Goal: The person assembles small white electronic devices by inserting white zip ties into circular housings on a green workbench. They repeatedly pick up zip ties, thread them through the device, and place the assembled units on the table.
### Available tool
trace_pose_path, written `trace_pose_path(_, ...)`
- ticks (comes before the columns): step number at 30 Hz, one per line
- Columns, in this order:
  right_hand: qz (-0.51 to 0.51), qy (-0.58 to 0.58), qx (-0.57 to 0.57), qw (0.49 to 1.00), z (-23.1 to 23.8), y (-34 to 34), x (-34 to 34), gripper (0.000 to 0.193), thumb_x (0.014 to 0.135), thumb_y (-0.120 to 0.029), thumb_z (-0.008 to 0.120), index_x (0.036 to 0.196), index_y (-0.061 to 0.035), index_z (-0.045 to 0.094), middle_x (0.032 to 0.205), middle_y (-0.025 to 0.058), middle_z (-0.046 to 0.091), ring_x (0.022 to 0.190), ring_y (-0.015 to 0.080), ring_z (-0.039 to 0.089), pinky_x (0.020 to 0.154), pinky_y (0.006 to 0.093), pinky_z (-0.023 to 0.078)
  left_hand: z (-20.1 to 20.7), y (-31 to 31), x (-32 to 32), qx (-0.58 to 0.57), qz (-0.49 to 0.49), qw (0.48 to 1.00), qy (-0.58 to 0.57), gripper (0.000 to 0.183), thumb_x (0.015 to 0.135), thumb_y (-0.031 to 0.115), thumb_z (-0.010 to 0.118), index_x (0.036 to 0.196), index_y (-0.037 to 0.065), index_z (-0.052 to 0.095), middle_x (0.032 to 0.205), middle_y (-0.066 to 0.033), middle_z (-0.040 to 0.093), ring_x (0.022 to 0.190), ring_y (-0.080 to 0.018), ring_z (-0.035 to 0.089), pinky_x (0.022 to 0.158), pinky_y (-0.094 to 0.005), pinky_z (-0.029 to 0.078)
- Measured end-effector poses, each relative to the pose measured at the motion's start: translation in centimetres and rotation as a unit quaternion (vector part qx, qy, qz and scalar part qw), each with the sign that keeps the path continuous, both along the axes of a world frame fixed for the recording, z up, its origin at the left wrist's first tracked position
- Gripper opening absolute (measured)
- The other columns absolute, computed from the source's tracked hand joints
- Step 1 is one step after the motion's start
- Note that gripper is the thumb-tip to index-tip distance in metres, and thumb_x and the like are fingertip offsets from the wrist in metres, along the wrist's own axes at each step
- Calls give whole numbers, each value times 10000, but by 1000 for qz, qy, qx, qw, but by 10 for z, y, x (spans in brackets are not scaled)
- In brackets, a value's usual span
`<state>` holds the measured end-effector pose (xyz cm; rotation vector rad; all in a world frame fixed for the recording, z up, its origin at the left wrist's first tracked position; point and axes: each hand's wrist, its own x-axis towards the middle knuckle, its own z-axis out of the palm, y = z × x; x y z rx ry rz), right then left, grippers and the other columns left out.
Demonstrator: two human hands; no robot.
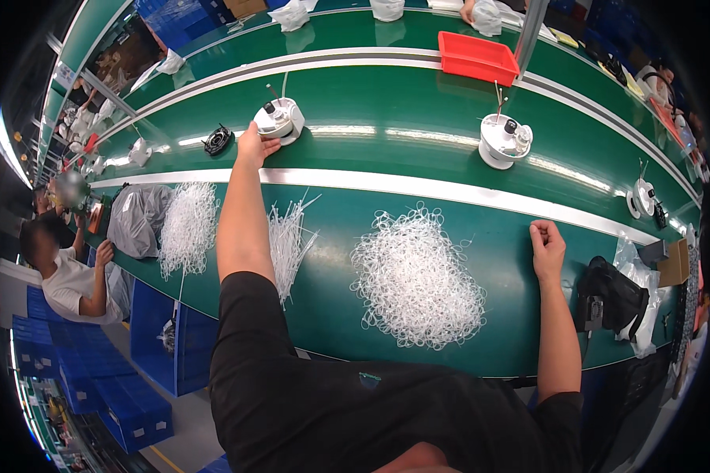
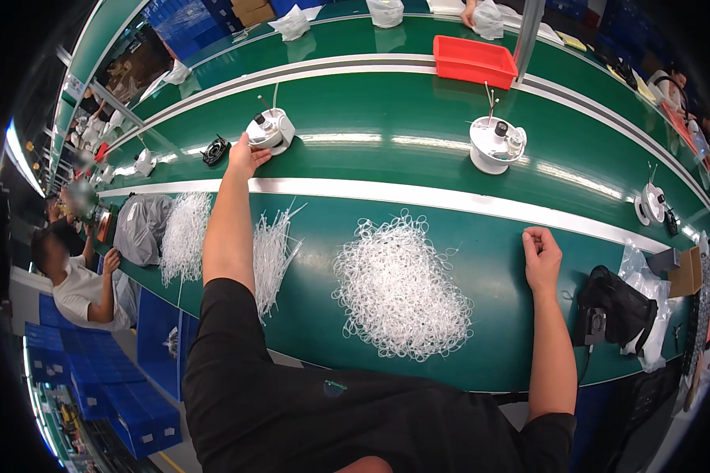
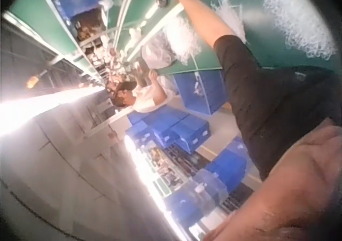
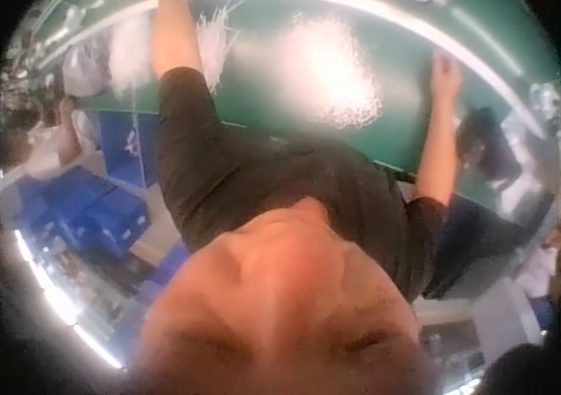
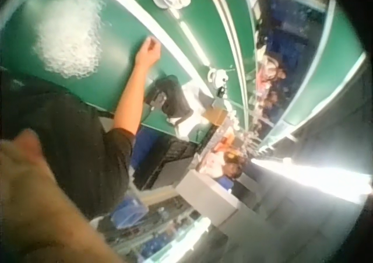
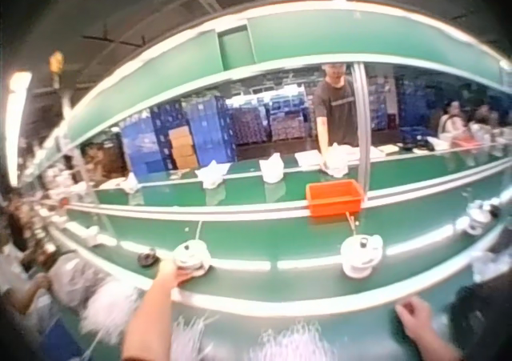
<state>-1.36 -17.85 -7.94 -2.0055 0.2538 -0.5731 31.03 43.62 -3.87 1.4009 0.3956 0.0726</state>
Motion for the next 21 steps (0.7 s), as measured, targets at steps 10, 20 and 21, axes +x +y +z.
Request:
trace_pose_path(10,6,-55,-47,997,7,-1,1,190,947,-155,653,1058,-10,704,829,21,624,678,91,510,632,240,426,63,-106,-66,97,-150,982,-62,278,928,25,384,1156,-105,475,1024,-231,648,827,-292,698,672,-345,637)
trace_pose_path(20,131,-110,-19,985,114,51,-5,445,952,-241,641,1322,-3,575,1139,125,620,918,192,622,805,309,497,118,-283,-216,127,-388,912,-33,352,909,81,435,1217,-41,552,980,-166,684,752,-234,708,621,-305,615)
trace_pose_path(21,135,-101,-35,985,121,52,-8,494,939,-298,660,1319,4,568,1138,149,619,898,225,643,791,335,509,120,-297,-229,146,-410,900,-33,372,913,88,437,1242,-43,549,987,-160,688,753,-224,711,621,-307,616)
